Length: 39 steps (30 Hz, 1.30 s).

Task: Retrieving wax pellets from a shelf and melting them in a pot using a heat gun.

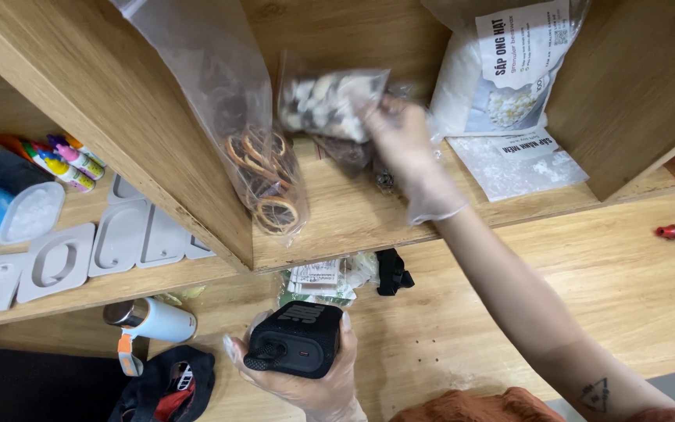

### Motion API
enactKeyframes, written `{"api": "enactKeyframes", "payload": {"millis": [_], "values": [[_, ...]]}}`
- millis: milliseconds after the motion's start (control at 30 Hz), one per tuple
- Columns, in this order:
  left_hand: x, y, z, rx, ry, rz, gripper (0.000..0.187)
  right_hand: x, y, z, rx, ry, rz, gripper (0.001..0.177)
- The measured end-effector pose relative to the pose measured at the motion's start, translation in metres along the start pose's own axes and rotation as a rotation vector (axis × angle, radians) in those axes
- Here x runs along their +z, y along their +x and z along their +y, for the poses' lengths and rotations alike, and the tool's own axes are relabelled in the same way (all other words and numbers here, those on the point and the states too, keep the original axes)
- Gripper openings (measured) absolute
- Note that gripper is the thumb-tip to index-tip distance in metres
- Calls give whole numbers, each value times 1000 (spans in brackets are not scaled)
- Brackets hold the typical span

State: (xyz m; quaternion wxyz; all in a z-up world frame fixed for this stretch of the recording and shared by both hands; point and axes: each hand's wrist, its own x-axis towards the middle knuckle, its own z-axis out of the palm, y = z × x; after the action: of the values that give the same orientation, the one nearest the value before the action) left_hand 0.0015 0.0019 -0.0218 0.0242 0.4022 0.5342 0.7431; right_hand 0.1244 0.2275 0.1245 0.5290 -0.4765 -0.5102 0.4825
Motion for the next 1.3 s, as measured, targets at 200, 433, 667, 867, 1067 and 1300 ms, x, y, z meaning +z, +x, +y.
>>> {"api": "enactKeyframes", "payload": {"millis": [200, 433, 667, 867, 1067, 1300], "values": [[10, -1, 7, -17, 13, 2, 131, 26, -14, 16, -343, -671, 117, 37], [17, -5, 9, 100, 236, -51, 127, 41, -16, 28, -955, -1290, 230, 39], [20, -7, 17, 162, 268, -73, 123, 18, -37, -14, -664, -1392, -107, 90], [24, -8, 21, 137, 294, -100, 123, -1, -11, 22, -647, -1216, -112, 71], [26, -3, 35, 203, 334, -150, 120, 1, 4, -6, -609, -1004, -80, 49], [58, 24, 49, 145, 230, -243, 119, 7, 22, 15, -912, -891, -271, 19]]}}
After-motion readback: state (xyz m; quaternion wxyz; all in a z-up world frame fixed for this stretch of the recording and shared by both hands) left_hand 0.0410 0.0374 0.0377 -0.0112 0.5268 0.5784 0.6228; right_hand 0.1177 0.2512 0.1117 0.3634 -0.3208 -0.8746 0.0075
